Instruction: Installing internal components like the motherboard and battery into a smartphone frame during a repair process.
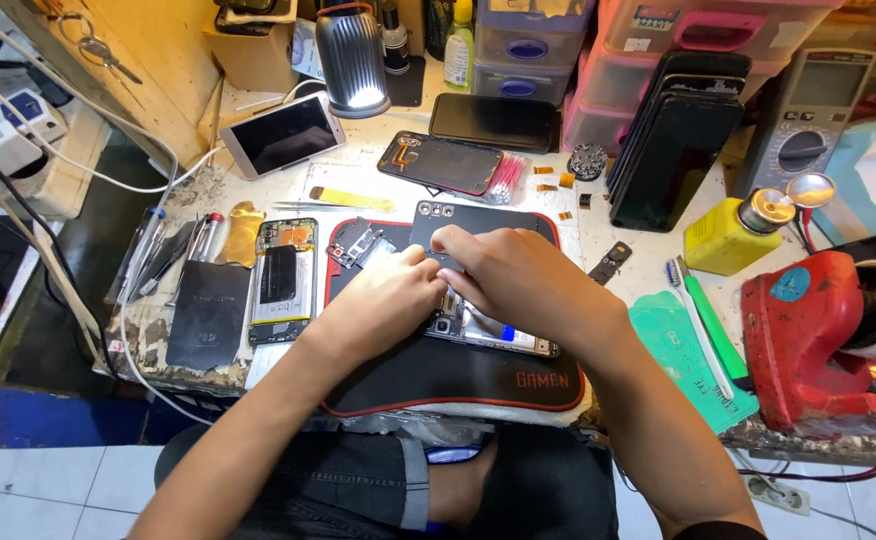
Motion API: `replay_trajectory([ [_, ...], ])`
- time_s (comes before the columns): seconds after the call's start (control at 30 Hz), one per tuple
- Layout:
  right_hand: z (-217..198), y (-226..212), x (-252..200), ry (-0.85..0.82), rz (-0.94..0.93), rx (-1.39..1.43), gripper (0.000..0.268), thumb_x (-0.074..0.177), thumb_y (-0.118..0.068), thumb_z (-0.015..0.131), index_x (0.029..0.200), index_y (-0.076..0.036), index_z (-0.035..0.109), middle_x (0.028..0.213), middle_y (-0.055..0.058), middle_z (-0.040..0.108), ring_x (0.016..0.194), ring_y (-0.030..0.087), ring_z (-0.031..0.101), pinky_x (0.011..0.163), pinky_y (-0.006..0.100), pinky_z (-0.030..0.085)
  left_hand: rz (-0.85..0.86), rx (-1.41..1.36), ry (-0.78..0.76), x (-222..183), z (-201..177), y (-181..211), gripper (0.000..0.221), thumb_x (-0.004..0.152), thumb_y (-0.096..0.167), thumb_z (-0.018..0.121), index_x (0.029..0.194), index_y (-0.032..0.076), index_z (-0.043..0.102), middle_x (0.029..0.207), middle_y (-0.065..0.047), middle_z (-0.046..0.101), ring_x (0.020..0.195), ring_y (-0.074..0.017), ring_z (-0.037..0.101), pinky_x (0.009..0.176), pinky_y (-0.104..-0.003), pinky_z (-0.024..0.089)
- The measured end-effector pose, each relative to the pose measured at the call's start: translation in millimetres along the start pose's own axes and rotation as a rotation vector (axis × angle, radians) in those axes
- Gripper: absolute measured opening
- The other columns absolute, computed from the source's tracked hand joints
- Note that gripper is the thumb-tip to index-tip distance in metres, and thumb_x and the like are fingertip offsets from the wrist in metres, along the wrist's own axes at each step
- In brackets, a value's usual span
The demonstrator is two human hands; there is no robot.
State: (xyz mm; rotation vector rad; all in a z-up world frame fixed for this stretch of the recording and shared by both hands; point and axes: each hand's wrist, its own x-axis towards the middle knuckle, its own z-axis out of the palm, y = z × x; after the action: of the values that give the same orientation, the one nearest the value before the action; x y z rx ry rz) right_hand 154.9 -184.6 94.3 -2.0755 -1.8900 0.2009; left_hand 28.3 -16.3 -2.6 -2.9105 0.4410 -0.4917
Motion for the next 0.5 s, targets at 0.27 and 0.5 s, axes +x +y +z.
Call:
replay_trajectory([
  [0.27, -0.8, -1.6, -1.5, 0.006, 0.007, 0.046, 0.014, 0.1, -0.019, 0.06, 0.096, -0.006, 0.055, 0.06, 0.011, 0.064, 0.057, 0.035, 0.069, 0.053, 0.042, 0.054, 0.066, -0.027, -0.071, 9.3, 13.6, -2.8, 0.009, 0.086, 0.013, 0.064, 0.08, 0.015, 0.07, 0.079, -0.004, 0.069, 0.088, -0.0227, 0.062, 0.068, -0.029, 0.052],
  [0.5, 3.7, 6.2, -1.1, 0.007, -0.006, 0.051, 0.01, 0.099, -0.013, 0.057, 0.105, -0.005, 0.058, 0.062, 0.013, 0.067, 0.057, 0.034, 0.071, 0.054, 0.041, 0.055, 0.076, -0.134, -0.167, 1.3, 32.6, -17.9, 0.005, 0.075, 0.018, 0.066, 0.079, 0.015, 0.064, 0.076, -0.004, 0.066, 0.081, -0.0218, 0.064, 0.063, -0.027, 0.055],
])
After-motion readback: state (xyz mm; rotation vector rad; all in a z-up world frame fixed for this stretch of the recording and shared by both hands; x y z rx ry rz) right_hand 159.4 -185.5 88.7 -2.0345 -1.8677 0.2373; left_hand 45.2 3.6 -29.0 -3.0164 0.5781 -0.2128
